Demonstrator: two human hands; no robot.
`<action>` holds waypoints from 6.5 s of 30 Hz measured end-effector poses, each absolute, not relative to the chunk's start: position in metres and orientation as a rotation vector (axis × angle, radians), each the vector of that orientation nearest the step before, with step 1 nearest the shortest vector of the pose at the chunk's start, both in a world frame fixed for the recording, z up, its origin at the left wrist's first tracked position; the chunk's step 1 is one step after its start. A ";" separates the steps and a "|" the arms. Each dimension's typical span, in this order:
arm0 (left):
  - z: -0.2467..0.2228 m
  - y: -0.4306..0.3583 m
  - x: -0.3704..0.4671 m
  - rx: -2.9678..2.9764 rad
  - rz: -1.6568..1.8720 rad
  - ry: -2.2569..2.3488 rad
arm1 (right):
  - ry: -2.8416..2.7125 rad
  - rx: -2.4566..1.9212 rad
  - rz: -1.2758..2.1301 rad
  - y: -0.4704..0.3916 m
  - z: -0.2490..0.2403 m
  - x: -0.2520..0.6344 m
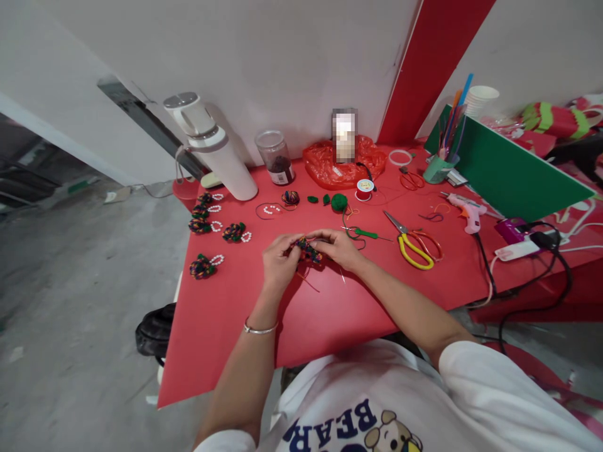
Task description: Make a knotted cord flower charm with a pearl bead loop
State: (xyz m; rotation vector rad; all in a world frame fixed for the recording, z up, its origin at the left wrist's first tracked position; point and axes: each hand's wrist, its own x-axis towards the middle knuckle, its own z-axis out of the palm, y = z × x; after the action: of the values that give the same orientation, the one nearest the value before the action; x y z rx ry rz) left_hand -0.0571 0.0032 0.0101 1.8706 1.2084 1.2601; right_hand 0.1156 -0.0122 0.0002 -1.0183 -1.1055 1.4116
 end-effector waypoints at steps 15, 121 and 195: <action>0.007 0.006 -0.068 2.318 1.175 0.986 | -1.022 -1.014 1.531 -0.013 0.001 0.117; 0.005 -0.002 -0.045 1.158 1.331 0.917 | -1.758 -1.034 0.604 -0.022 0.010 0.130; 0.016 -0.010 -0.039 1.135 1.194 1.076 | -1.292 -1.154 1.126 -0.013 0.010 0.129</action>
State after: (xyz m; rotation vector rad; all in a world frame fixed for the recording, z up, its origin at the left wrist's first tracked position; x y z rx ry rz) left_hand -0.0385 -0.0096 0.0162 1.1349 1.0758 1.1939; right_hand 0.1288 -0.0129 0.0101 -1.1535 -1.2923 1.1264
